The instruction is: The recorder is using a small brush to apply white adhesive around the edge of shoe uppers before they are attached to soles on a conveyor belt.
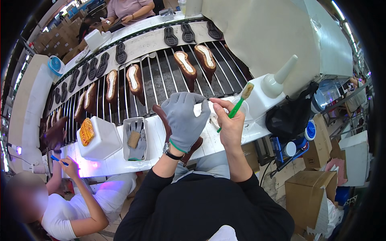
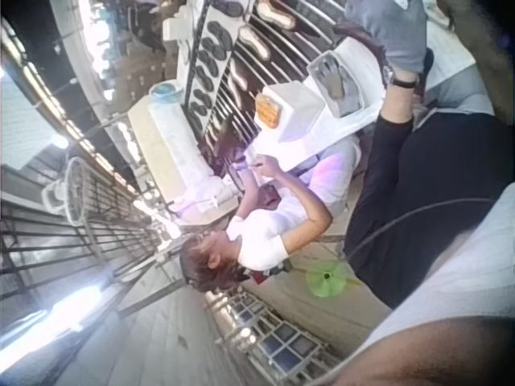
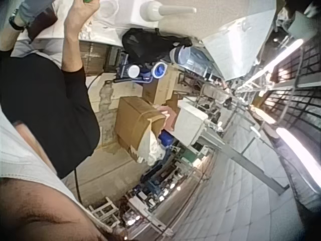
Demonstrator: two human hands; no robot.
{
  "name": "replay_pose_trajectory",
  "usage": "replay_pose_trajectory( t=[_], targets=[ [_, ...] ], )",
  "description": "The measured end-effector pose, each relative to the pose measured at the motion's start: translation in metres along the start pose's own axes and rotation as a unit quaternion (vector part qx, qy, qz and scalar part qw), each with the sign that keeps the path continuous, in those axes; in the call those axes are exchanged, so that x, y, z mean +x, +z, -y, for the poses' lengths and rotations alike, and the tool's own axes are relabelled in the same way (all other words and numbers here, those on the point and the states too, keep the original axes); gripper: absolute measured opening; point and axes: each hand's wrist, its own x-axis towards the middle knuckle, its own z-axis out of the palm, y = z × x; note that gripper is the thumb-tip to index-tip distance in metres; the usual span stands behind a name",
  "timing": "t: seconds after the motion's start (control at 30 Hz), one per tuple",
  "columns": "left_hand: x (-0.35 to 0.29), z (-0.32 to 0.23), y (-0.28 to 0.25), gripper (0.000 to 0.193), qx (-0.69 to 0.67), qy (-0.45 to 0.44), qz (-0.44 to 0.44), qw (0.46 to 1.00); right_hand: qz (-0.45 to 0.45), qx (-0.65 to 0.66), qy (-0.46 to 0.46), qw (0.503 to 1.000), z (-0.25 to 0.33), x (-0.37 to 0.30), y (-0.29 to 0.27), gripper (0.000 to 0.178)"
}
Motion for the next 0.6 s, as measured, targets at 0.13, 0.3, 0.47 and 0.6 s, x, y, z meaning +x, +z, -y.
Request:
replay_pose_trajectory(
  t=[0.13,0.3,0.47,0.6],
  targets=[
    [-0.002,-0.003,-0.007,0.006,-0.071,-0.020,0.047,0.996,-0.005,0.088,0.028,0.996,0.005,0.004,-0.005,0.011],
    [-0.002,-0.007,-0.012,0.009,-0.045,0.010,0.045,0.998,-0.007,0.050,-0.025,0.998,0.000,0.004,-0.002,0.009],
    [0.000,-0.008,-0.011,0.013,-0.003,0.057,0.024,0.998,-0.010,-0.047,-0.103,0.994,-0.006,0.005,-0.002,0.007],
    [0.003,-0.002,-0.009,0.014,0.006,0.098,0.034,0.995,-0.030,-0.166,-0.121,0.978,-0.002,0.003,-0.004,0.004]
  ],
)
